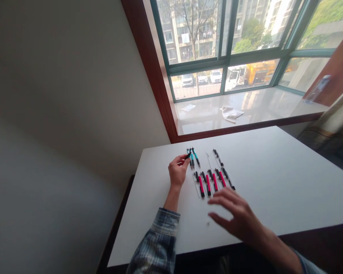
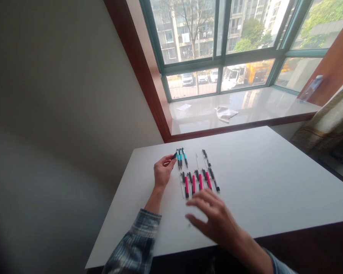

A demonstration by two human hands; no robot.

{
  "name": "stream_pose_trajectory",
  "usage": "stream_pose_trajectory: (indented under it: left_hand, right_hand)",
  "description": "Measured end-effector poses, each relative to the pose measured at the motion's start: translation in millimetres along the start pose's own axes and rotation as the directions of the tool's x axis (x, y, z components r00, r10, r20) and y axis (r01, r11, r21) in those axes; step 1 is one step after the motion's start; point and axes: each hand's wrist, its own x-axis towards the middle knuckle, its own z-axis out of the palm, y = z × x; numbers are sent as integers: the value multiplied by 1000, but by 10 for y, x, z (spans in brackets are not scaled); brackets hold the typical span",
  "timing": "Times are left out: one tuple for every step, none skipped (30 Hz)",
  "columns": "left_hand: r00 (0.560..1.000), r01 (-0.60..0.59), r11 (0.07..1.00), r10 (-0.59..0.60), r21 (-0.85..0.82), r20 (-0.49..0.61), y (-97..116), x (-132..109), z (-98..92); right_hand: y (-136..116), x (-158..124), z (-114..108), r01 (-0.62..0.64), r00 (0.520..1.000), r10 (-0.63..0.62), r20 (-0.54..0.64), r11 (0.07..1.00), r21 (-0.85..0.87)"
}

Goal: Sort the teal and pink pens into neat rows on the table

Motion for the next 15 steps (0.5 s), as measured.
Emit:
stream_pose_trajectory:
  left_hand:
    - [1000, -3, 1000, 3, -3, 1, 1, -3, 3]
    - [1000, -7, 1000, 7, -11, 4, 4, -7, 6]
    - [1000, -10, 1000, 10, -26, 5, 8, -12, 8]
    - [1000, -11, 999, 12, -37, 7, 12, -18, 9]
    - [1000, -12, 999, 13, -41, 12, 16, -24, 9]
    - [1000, -14, 999, 14, -36, 17, 20, -30, 8]
    - [1000, -14, 1000, 14, -26, 24, 22, -35, 6]
    - [999, -13, 1000, 14, -18, 29, 24, -39, 4]
    - [999, -13, 1000, 14, -14, 34, 24, -42, 1]
    - [999, -12, 1000, 13, -19, 40, 24, -45, -2]
    - [999, -11, 999, 12, -31, 44, 25, -47, -4]
    - [999, -10, 999, 12, -43, 48, 26, -48, -4]
    - [999, -13, 999, 15, -51, 51, 28, -49, -4]
    - [998, -18, 998, 20, -53, 53, 31, -51, -3]
    - [998, -24, 999, 26, -49, 56, 35, -53, -2]
  right_hand:
    - [-70, -208, 99, -22, 997, 20, 73, 999, 24]
    - [-107, -379, 191, -46, 993, 40, 114, 998, 48]
    - [-117, -503, 269, -65, 989, 56, 133, 996, 63]
    - [-106, -580, 328, -96, 988, 89, 126, 994, 55]
    - [-86, -614, 367, -128, 986, 123, 113, 991, 41]
    - [-63, -613, 388, -158, 983, 156, 99, 987, 20]
    - [-45, -589, 396, -184, 979, 183, 93, 983, -3]
    - [-34, -555, 398, -200, 975, 201, 99, 980, -22]
    - [-30, -520, 400, -205, 972, 207, 112, 978, -32]
    - [-33, -491, 406, -203, 970, 206, 128, 978, -34]
    - [-39, -473, 419, -199, 970, 201, 138, 980, -31]
    - [-46, -467, 439, -195, 971, 196, 140, 981, -26]
    - [-52, -469, 464, -193, 972, 194, 133, 981, -23]
    - [-57, -477, 490, -193, 973, 194, 122, 981, -25]
    - [-62, -488, 514, -193, 974, 195, 111, 981, -32]
